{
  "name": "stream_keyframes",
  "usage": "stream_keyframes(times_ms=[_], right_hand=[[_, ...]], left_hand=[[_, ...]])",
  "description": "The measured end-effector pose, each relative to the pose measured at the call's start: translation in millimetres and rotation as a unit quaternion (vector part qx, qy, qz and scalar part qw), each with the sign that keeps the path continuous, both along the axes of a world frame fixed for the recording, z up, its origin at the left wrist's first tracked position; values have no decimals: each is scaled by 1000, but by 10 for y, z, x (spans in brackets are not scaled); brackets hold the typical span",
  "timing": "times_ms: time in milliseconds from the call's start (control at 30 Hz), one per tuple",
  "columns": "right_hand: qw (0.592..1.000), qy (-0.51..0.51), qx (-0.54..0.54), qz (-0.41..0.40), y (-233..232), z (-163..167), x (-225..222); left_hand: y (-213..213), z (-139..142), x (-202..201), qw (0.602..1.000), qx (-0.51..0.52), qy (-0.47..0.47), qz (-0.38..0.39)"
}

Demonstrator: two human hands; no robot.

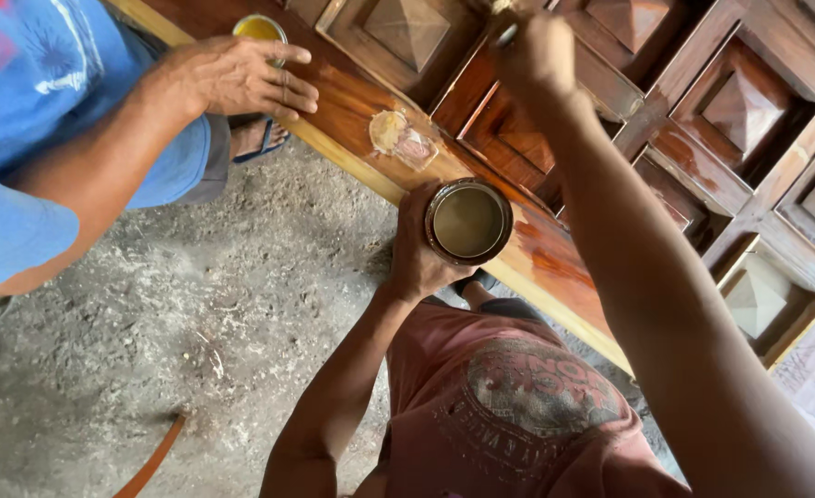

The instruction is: The person holds a can of wood stain in one hand and uses a brush to apply stain to a paneled wooden door laid flat on trestles, brushing the raised panels, rails and edges, and re-dipping the brush as they work across the door surface.

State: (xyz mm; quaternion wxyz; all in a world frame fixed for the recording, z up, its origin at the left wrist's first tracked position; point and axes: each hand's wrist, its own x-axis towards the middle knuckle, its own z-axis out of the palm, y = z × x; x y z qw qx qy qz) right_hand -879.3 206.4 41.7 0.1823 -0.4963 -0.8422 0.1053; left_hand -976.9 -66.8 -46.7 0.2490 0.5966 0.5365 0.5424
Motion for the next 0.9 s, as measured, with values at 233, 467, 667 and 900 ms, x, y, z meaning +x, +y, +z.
stream_keyframes(times_ms=[233, 467, 667, 900], right_hand=[[979, 33, -200, -22, -267, -116, 561], [925, -258, -263, -91, -105, 65, 1067], [996, -36, 0, 82, -336, -242, 874], [977, -190, -93, -10, -459, -412, 802]], left_hand=[[-1, -60, -1, 1000, 11, 10, 2], [10, -49, 18, 1000, 21, 2, 9], [31, -87, 23, 1000, 18, -8, 7], [26, -49, -20, 999, 36, -11, 4]])
